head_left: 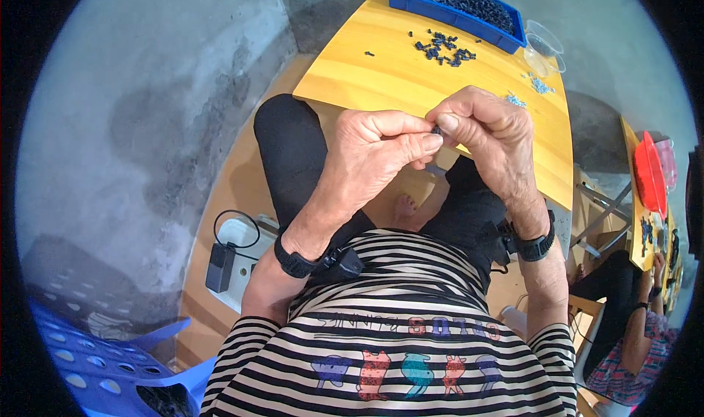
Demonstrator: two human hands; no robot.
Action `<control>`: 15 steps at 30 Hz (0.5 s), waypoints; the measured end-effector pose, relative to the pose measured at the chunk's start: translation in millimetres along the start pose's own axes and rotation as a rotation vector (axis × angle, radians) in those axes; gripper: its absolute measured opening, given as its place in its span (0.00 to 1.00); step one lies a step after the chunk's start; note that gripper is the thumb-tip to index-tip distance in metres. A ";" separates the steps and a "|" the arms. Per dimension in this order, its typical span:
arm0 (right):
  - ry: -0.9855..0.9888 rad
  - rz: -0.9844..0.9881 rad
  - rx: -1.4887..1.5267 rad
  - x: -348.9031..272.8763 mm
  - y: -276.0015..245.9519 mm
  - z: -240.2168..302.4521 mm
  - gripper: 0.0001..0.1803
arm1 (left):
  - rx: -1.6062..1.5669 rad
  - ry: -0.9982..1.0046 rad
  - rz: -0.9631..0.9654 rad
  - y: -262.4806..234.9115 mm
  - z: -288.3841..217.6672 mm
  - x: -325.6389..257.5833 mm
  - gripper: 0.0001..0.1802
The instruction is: The person picks up a black plastic piece and a silver metal piece by hand, fits the metal piece into the plastic piece, and places the assembled unit on the table.
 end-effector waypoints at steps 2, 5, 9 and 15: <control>0.271 0.106 0.432 -1.9 12.7 -27.4 0.07 | -0.028 -0.034 -0.039 -4.7 0.1 -2.0 0.07; 0.241 0.157 0.503 -0.1 16.4 -24.7 0.10 | -0.037 -0.035 -0.035 -6.3 -3.9 -2.4 0.08; 0.244 0.186 0.553 2.8 18.1 -22.3 0.10 | -0.029 -0.053 -0.042 -9.6 -3.2 -4.9 0.08; 0.282 0.302 0.553 7.2 23.6 -27.0 0.09 | -0.096 -0.105 -0.023 -7.3 -3.2 -7.9 0.09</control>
Point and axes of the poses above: each hand's wrist, its own x-axis towards the middle knuckle, its own y-axis out of the palm, z = x × y, the point moved 10 cm from there along x, towards the middle knuckle, and after that the axes turned 5 degrees about y, right-handed, at the moved point
